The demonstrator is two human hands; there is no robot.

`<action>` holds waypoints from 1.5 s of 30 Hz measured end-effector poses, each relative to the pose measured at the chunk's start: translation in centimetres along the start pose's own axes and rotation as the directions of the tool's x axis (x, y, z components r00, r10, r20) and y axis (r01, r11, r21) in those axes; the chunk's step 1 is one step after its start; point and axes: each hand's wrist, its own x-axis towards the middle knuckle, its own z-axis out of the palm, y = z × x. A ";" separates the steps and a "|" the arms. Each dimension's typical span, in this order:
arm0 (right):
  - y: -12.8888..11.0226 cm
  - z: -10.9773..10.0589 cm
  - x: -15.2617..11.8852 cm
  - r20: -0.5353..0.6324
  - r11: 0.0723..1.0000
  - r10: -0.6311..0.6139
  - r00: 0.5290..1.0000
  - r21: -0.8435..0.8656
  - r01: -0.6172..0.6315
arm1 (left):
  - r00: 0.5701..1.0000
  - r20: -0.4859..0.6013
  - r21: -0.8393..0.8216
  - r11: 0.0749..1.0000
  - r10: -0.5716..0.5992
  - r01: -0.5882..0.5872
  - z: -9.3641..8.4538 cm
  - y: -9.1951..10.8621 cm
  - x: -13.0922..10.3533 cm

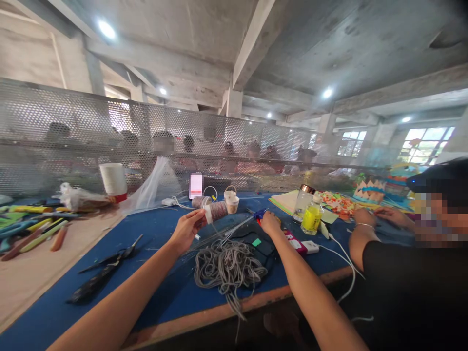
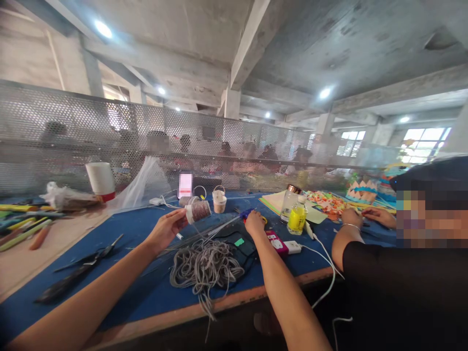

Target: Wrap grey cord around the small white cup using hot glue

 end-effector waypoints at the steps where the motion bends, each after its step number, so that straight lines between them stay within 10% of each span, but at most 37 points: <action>1: 0.0 -0.2 -0.2 -0.009 1.000 0.000 1.000 -0.013 0.000 | 1.000 0.000 -0.002 1.000 -0.002 0.002 0.0 0.0 0.0; 7: -2.1 -2.3 -1.3 -0.238 0.975 -0.182 0.954 0.080 0.206 | 1.000 0.006 -0.025 1.000 0.002 -0.002 0.1 0.0 -0.1; 11: -6.2 -3.0 -2.8 -0.052 0.738 -0.501 0.864 0.496 0.458 | 1.000 0.010 -0.030 1.000 0.009 -0.009 0.1 0.3 -0.1; 17: -10.3 -2.6 -5.7 0.222 0.482 -0.725 0.652 0.840 0.251 | 0.999 -0.011 -0.025 0.999 0.041 -0.041 0.2 0.6 -0.3; 23: -10.6 -2.7 -6.5 0.098 0.347 -0.728 0.678 0.907 0.241 | 0.999 0.009 0.016 0.999 0.035 -0.035 0.4 0.6 -0.5; 29: -10.2 -3.5 -6.6 -0.140 0.421 -0.650 0.747 0.752 0.507 | 0.999 0.043 0.141 0.989 0.032 -0.038 0.7 0.2 -0.8; 34: -10.1 -3.9 -6.8 -0.379 0.495 -0.655 0.653 0.438 0.750 | 0.998 0.054 0.182 0.983 0.023 -0.033 1.3 0.2 -1.1; 45: -10.1 -4.4 -6.9 -0.442 0.542 -0.646 0.623 0.309 0.781 | 0.984 0.175 0.290 0.954 0.018 -0.069 1.9 0.2 -1.7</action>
